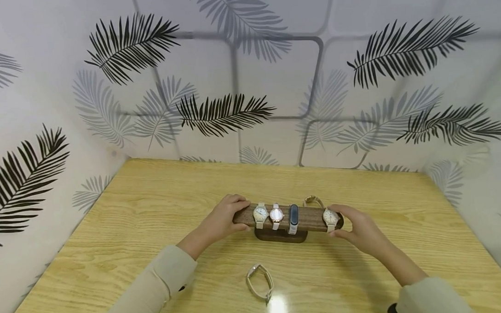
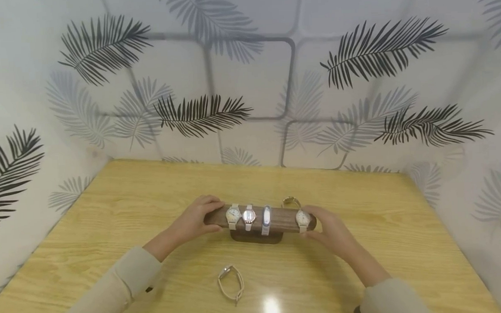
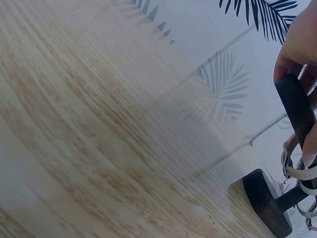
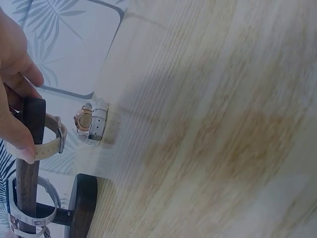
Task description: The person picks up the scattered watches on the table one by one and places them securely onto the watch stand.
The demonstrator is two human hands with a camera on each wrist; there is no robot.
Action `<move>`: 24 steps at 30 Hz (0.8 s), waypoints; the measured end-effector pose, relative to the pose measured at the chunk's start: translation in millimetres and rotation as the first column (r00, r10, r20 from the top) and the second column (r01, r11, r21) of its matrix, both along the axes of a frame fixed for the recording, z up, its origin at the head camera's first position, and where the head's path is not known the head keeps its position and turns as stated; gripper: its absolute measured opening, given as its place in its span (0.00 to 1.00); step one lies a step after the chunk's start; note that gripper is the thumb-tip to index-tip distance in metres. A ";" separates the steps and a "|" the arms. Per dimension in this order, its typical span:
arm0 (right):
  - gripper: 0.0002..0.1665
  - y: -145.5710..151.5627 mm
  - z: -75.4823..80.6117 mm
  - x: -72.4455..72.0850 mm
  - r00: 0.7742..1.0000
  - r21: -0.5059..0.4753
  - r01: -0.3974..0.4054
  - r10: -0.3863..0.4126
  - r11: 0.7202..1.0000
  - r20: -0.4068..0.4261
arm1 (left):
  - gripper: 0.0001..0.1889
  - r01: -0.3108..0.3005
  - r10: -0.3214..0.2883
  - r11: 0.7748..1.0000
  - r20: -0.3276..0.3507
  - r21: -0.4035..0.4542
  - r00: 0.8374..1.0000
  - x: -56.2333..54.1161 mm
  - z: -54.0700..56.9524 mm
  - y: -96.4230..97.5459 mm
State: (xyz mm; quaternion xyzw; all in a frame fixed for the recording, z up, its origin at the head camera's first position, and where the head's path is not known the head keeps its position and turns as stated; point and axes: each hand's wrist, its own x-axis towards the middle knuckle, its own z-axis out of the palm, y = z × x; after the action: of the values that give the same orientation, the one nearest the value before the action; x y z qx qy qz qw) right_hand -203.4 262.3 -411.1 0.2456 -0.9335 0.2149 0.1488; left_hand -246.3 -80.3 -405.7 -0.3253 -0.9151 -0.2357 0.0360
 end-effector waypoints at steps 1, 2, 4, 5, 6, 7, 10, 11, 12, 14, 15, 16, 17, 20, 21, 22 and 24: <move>0.35 -0.9 0.3 -0.2 1.000 0.001 -0.001 0.001 1.000 -0.001 | 0.33 0.000 0.000 1.000 0.000 -0.001 1.000 0.0 0.2 0.1; 0.35 -1.8 0.7 -0.2 1.000 0.003 -0.001 0.001 1.000 -0.002 | 0.33 -0.001 0.001 1.000 0.001 -0.001 1.000 -0.1 0.3 0.4; 0.35 -3.5 1.5 -0.5 1.000 0.006 -0.003 0.003 1.000 -0.004 | 0.33 -0.001 0.001 1.000 0.000 -0.004 1.000 -0.2 0.3 0.7; 0.35 -4.3 1.8 -0.6 1.000 0.007 -0.001 0.001 1.000 -0.004 | 0.33 0.000 0.000 1.000 -0.002 -0.005 1.000 -0.2 0.3 0.8; 0.34 -4.9 2.0 -0.8 1.000 0.007 0.001 -0.001 1.000 0.000 | 0.32 0.000 0.000 1.000 -0.002 -0.004 1.000 -0.2 0.5 1.1; 0.34 -5.7 2.3 -1.1 1.000 0.005 0.000 0.000 1.000 0.005 | 0.32 0.000 0.000 1.000 -0.004 -0.006 1.000 -0.1 0.6 1.3; 0.33 -7.5 2.9 -2.3 1.000 0.000 0.007 -0.007 1.000 0.025 | 0.32 0.002 -0.002 1.000 -0.007 -0.008 1.000 0.4 0.9 1.8; 0.33 -8.2 2.9 -2.8 0.999 0.000 0.010 -0.010 1.000 0.032 | 0.32 0.003 -0.003 1.000 -0.006 -0.008 1.000 0.6 0.9 1.9; 0.33 -8.7 3.0 -3.1 0.999 0.000 0.011 -0.011 1.000 0.038 | 0.32 0.003 -0.003 1.000 -0.005 -0.009 1.000 0.7 0.9 2.1; 0.33 -10.1 3.3 -3.6 0.999 0.000 0.012 -0.012 1.000 0.043 | 0.32 0.004 -0.004 1.000 -0.003 -0.008 1.000 0.8 0.9 2.4; 0.32 -11.0 3.4 -3.7 0.999 0.000 0.011 -0.011 1.000 0.044 | 0.32 0.004 -0.004 1.000 -0.002 -0.008 1.000 0.8 0.9 2.6; 0.32 -11.8 3.5 -3.6 0.999 -0.002 0.010 -0.010 1.000 0.045 | 0.32 0.004 -0.004 1.000 0.000 -0.007 1.000 0.8 1.0 2.7; 0.32 -12.8 3.4 -3.7 0.999 0.000 0.010 -0.010 1.000 0.044 | 0.32 0.003 -0.003 1.000 0.000 -0.006 1.000 0.9 0.9 2.6; 0.32 -16.2 2.3 -4.7 0.999 -0.002 0.009 -0.009 1.000 0.036 | 0.32 0.000 0.000 1.000 0.001 -0.005 1.000 0.8 0.3 1.9; 0.32 -17.2 1.9 -4.9 1.000 -0.004 0.006 -0.006 1.000 0.029 | 0.32 -0.001 0.001 1.000 0.002 -0.004 1.000 0.4 -0.4 1.5; 0.32 -18.3 1.4 -5.2 1.000 -0.007 0.006 -0.006 1.000 0.024 | 0.32 -0.002 0.002 1.000 0.004 -0.001 1.000 0.1 -0.9 1.1; 0.32 -20.4 0.5 -5.9 1.000 -0.006 0.007 -0.007 1.000 0.015 | 0.32 -0.003 0.003 1.000 0.004 0.005 1.000 -0.4 -1.7 0.5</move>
State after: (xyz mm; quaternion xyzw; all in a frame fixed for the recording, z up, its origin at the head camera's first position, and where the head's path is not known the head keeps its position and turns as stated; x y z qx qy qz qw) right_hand -209.2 241.8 -410.6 0.2404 -0.9347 0.2191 0.1433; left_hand -246.7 -79.9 -407.4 -0.3233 -0.9151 -0.2385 0.0351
